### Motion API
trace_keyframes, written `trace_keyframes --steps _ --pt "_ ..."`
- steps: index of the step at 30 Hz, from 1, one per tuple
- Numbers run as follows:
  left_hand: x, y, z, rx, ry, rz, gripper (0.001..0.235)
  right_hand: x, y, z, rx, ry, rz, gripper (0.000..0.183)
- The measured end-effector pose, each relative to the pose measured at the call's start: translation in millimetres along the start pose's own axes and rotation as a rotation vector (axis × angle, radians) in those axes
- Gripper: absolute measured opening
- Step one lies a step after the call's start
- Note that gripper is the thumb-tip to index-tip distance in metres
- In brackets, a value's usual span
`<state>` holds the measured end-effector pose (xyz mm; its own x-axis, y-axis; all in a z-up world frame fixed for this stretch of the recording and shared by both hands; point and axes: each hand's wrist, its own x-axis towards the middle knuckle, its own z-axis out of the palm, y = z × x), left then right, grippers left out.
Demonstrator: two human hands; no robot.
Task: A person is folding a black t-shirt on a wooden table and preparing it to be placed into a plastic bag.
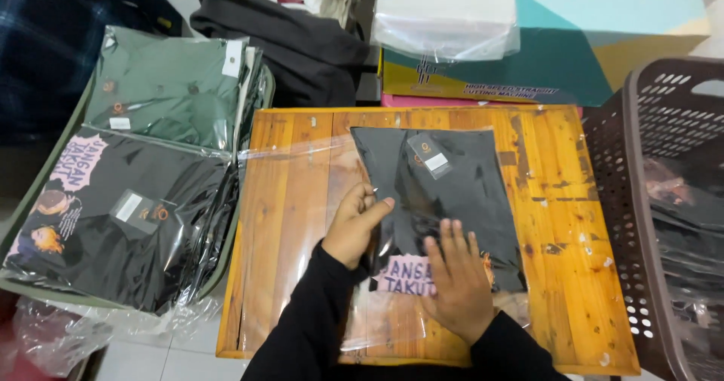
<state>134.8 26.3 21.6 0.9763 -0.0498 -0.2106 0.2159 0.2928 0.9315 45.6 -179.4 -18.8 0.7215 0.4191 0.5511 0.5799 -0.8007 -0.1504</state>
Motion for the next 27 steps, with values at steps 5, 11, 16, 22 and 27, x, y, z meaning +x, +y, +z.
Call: trace_keyframes --steps 5,11,16,22,27 --pt "-29 79 29 -0.063 -0.408 0.257 0.046 -19 35 0 0.575 0.292 0.556 0.097" --pt "-11 51 28 0.47 -0.347 0.72 0.058 70 29 -65 1.191 0.571 1.314 0.076" --pt "10 -16 9 1.186 -0.222 0.805 0.058 7 24 -34 1.287 0.877 1.215 0.041" --pt "-32 -42 27 1.386 -0.405 0.692 0.072 -31 42 -58 0.305 0.77 0.804 0.062" --pt "-36 -92 27 1.258 -0.297 0.938 0.073 -24 102 -56 -0.004 -0.349 0.333 0.059"
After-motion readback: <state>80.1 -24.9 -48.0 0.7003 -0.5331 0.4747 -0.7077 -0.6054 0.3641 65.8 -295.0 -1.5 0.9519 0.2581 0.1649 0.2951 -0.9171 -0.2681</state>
